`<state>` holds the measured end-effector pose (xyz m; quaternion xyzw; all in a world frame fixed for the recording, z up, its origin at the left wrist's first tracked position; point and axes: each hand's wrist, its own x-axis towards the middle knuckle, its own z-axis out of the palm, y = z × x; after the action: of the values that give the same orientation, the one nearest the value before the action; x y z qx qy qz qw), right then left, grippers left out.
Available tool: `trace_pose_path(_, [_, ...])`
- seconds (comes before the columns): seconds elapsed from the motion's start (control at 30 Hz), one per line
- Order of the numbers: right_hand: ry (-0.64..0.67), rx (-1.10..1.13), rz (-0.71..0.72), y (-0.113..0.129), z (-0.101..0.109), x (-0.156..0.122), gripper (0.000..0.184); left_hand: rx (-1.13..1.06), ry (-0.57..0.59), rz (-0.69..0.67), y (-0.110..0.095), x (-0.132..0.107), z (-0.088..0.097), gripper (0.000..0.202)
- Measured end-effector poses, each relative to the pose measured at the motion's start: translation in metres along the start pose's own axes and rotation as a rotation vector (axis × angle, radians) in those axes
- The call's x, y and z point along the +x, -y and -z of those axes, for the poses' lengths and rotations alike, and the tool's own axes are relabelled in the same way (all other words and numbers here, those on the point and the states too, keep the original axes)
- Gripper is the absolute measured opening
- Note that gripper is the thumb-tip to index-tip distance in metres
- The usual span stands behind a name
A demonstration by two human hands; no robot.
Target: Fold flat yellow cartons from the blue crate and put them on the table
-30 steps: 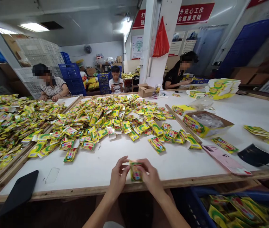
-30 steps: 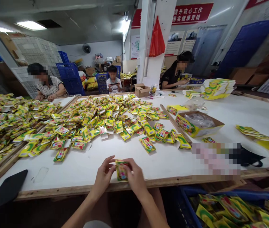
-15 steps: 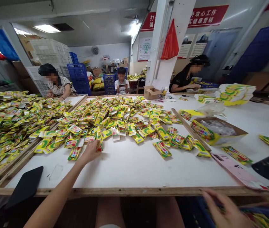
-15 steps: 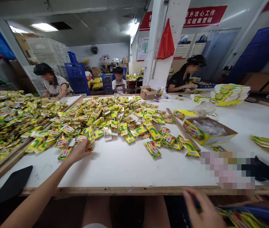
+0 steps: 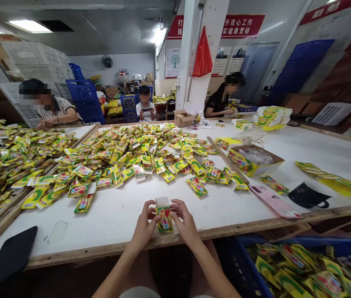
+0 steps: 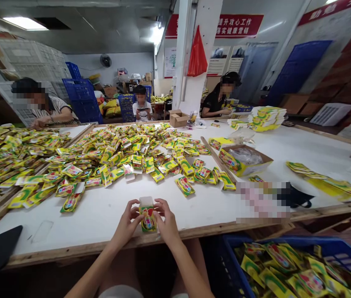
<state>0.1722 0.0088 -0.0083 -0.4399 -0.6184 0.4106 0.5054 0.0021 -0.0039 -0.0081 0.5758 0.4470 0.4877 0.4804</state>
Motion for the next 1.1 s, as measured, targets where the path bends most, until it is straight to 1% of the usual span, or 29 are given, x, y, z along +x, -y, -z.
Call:
trace_pose_path(0.1, [0.113,-0.005,-0.025,0.002,0.006,0.004,0.025,0.073,0.033,0.008,0.000,0.003,0.003,0.026])
trace_pose_path(0.17, [0.149,-0.037,-0.022,0.004,0.007,0.011,0.019,0.088,0.028,-0.006,0.001,0.006,0.001,0.022])
trace_pose_path(0.23, [0.164,-0.094,-0.001,0.005,0.006,0.019,0.015,0.073,0.012,-0.051,0.002,0.009,-0.002,0.019])
trace_pose_path(0.3, [0.142,-0.117,0.019,0.005,0.006,0.025,0.013,0.022,-0.017,-0.096,0.002,0.012,-0.006,0.018])
trace_pose_path(0.33, [0.126,-0.097,0.024,0.005,0.006,0.027,0.011,-0.012,-0.034,-0.110,0.002,0.013,-0.008,0.019])
trace_pose_path(0.4, [0.104,-0.042,0.041,0.004,0.006,0.028,0.014,-0.049,-0.065,-0.128,-0.001,0.013,-0.012,0.022])
trace_pose_path(0.53, [0.152,-0.067,0.103,0.006,0.007,0.020,0.013,0.046,-0.073,-0.146,-0.008,0.009,-0.015,0.016])
trace_pose_path(0.6, [0.157,-0.084,0.120,0.008,0.006,0.016,0.013,0.064,-0.095,-0.128,-0.011,0.007,-0.014,0.019])
trace_pose_path(0.7, [0.104,-0.123,0.114,0.011,0.002,0.015,0.012,0.060,-0.156,-0.083,-0.013,0.007,-0.014,0.020])
trace_pose_path(0.8, [0.061,-0.156,0.072,0.012,-0.003,0.021,0.011,0.044,-0.201,-0.043,-0.012,0.012,-0.016,0.019])
trace_pose_path(0.9, [0.047,-0.180,0.037,0.014,-0.004,0.027,0.013,0.011,-0.232,-0.026,-0.008,0.016,-0.016,0.019])
trace_pose_path(1.0, [0.064,-0.160,0.024,0.015,0.000,0.025,0.014,-0.032,-0.229,-0.018,-0.002,0.015,-0.015,0.019])
trace_pose_path(1.1, [0.093,-0.069,0.006,0.010,-0.002,0.016,0.014,-0.081,-0.191,0.004,0.004,0.010,-0.014,0.021])
